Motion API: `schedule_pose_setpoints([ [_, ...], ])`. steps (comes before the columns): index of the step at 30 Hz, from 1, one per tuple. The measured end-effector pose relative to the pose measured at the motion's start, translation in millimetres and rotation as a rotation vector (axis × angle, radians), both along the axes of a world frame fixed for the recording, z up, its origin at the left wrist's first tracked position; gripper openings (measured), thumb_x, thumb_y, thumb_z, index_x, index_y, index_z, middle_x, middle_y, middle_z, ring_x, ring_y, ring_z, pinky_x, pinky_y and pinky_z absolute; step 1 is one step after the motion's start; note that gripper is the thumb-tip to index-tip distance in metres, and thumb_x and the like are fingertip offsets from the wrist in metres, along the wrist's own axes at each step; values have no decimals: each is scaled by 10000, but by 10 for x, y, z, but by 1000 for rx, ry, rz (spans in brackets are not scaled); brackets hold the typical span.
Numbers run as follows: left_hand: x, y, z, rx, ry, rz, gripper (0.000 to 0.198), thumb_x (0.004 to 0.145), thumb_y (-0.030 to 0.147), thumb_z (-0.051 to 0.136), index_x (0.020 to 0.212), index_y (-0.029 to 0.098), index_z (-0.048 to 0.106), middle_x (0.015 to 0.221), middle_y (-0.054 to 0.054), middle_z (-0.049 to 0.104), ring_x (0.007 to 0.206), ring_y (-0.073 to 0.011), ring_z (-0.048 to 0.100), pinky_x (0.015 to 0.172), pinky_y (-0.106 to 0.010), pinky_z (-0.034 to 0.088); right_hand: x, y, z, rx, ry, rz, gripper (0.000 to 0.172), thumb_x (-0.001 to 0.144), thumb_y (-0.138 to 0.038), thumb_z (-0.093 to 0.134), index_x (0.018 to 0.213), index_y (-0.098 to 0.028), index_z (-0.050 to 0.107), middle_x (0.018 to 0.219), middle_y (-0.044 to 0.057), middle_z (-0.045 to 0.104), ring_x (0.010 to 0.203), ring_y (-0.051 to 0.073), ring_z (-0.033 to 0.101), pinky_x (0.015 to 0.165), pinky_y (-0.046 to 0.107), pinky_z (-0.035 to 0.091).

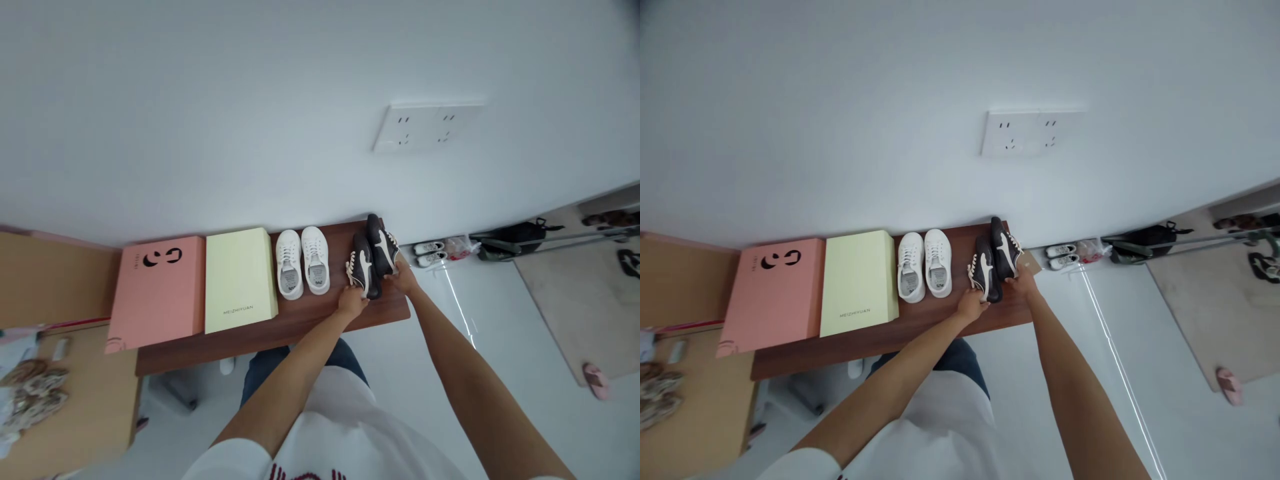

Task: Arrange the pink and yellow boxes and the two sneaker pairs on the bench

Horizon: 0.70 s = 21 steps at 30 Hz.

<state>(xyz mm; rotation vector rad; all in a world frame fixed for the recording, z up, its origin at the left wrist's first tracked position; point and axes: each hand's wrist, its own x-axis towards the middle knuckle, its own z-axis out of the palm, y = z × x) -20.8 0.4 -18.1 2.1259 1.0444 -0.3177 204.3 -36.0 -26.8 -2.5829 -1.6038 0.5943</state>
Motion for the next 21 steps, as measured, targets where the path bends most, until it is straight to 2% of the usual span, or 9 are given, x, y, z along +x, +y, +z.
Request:
schedule_pose_setpoints([
  [3, -83, 83, 94, 22, -63, -47, 224, 930, 375, 637, 1034, 187, 700, 1151, -98, 731, 1146, -246, 648, 955, -314, 485, -23, 21, 62, -15, 61, 41, 386, 902, -352, 606, 1218, -131, 595, 1085, 133, 716, 983, 276, 657, 848, 342, 472],
  [7, -151, 157, 277, 80, -71, -73, 205, 952, 329, 572, 1061, 217, 704, 1106, -80, 749, 1118, -252, 667, 980, -357, 466, -150, 49, 225, -35, -86, 178, 310, 929, -326, 594, 1196, -170, 613, 1093, 149, 725, 1078, 308, 624, 968, 399, 406],
  [12, -92, 186, 453, 164, -23, -124, 235, 948, 263, 525, 1107, 229, 696, 1076, -88, 752, 1138, -264, 656, 1023, -408, 429, -356, 43, 427, -87, -193, 241, 217, 947, -271, 565, 1138, -194, 633, 1138, 141, 723, 1102, 299, 588, 1009, 430, 353],
  [16, -58, 257, 522, 201, 8, -142, 254, 945, 202, 511, 1119, 199, 696, 1061, -120, 751, 1159, -277, 642, 1039, -430, 402, -461, 34, 485, -114, -228, 277, 205, 928, -213, 573, 1123, -203, 635, 1125, 135, 726, 1123, 298, 565, 1017, 439, 325],
  [21, -19, 377, 531, 204, 35, -148, 267, 933, 129, 509, 1108, 170, 706, 1071, -150, 744, 1136, -279, 655, 1029, -420, 403, -546, 57, 475, -134, -242, 323, 186, 928, -184, 577, 1106, -187, 630, 1132, 143, 724, 1116, 293, 569, 1010, 427, 320],
])
